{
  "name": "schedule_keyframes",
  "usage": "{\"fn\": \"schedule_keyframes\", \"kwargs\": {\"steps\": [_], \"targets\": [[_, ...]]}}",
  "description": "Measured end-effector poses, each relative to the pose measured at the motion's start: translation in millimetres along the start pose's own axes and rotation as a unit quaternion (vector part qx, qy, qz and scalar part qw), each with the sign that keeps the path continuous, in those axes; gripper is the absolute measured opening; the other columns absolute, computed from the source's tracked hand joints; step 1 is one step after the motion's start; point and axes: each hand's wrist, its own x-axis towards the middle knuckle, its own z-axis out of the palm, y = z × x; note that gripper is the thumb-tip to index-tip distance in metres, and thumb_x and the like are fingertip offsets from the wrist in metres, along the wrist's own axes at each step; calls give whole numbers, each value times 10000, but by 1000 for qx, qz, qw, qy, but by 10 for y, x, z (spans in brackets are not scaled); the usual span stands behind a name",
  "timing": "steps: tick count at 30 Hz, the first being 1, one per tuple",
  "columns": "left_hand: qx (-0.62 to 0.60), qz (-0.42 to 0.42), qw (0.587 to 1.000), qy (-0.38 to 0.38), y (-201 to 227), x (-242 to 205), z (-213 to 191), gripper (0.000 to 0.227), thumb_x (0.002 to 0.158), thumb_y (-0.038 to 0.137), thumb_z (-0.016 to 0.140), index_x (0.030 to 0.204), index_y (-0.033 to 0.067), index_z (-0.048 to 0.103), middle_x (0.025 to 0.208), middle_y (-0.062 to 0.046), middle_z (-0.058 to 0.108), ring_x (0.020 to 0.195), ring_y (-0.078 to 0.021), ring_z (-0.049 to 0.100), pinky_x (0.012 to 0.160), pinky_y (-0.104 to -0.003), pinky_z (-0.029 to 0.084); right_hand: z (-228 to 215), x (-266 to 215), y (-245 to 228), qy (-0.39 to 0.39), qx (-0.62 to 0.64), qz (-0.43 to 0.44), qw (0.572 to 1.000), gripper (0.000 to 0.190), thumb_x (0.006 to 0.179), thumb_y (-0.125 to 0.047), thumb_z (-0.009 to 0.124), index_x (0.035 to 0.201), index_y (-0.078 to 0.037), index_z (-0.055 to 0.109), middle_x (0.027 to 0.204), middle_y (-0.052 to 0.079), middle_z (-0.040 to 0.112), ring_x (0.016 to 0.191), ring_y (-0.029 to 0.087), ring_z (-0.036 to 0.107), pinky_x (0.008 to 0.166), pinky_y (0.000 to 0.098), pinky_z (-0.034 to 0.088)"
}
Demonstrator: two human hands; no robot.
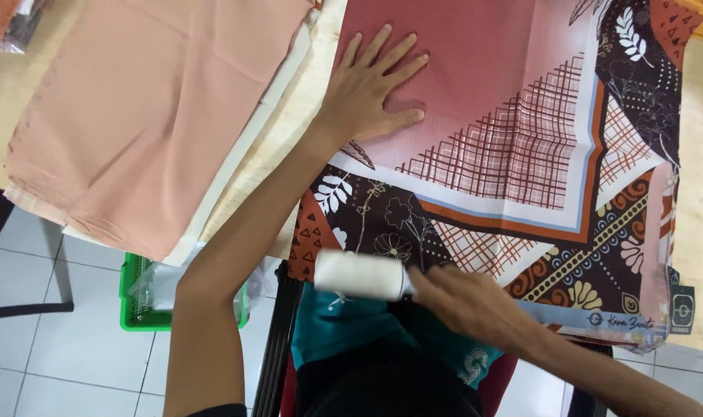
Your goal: The person removes a patterned fabric from a plastic bag and places it on a table. They unfold the fabric, smooth it out, and then use a white lint roller to roll over the surface of the fabric repeatedly to remove lint or debris.
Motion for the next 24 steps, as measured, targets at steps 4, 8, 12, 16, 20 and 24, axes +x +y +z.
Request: {"fn": "schedule_keyframes", "kwargs": {"steps": [4, 8, 12, 16, 20, 24], "targets": [[20, 0, 999, -26, 26, -12, -19, 835, 988, 807, 322, 1651, 305, 253, 1719, 8, 167, 1570, -287, 44, 1255, -568, -2, -91, -83, 70, -31, 42, 31, 998, 379, 1014, -276, 562, 1360, -127, 523, 1042, 78, 634, 605, 140, 640, 425, 259, 576], [5, 7, 1000, -23, 25, -7, -36, 1005, 869, 908, 122, 1645, 282, 251, 1716, -19, 189, 1568, -299, 55, 1250, -585, -1, -335, 25, 528, 73, -11, 194, 978, 403, 1053, -265, 464, 1386, -47, 527, 992, 141, 690, 540, 173, 656, 350, 263, 560], [16, 2, 999, -31, -1, 0, -48, 877, 960, 854, 323, 1653, 331, 199, 1732, 27, 138, 1586, -274, 28, 1268, -569, -15, -182, 90, 535, 92, 4, 160, 983, 423, 1060, -282, 443, 1366, -9, 548, 1082, 207, 706, 589, 232, 700, 405, 287, 622], [3, -1, 1000, -14, 11, -4, -9, 826, 977, 793, 388, 1641, 316, 268, 1717, 13, 192, 1576, -290, 58, 1257, -582, 10, 11, -150, 290, 16, 30, 91, 995, 441, 1039, -267, 491, 1428, -60, 467, 1104, 152, 672, 633, 206, 700, 463, 303, 634], [6, 0, 1000, -11, 22, -15, -52, 837, 970, 807, 349, 1638, 309, 269, 1714, 13, 208, 1580, -289, 86, 1259, -575, 16, 35, -233, 277, 20, 41, -22, 999, 383, 1047, -310, 523, 1363, -95, 494, 990, 94, 647, 665, 172, 651, 551, 298, 606], [-90, -2, 996, 27, 53, -53, -139, 842, 1036, 768, 385, 1672, 297, 100, 1760, -36, 64, 1641, -285, 67, 1304, -614, 5, -359, -176, 545, -35, 98, 85, 991, 328, 1004, -287, 516, 1238, -131, 686, 1316, 134, 683, 1073, 303, 735, 863, 442, 646]]}}
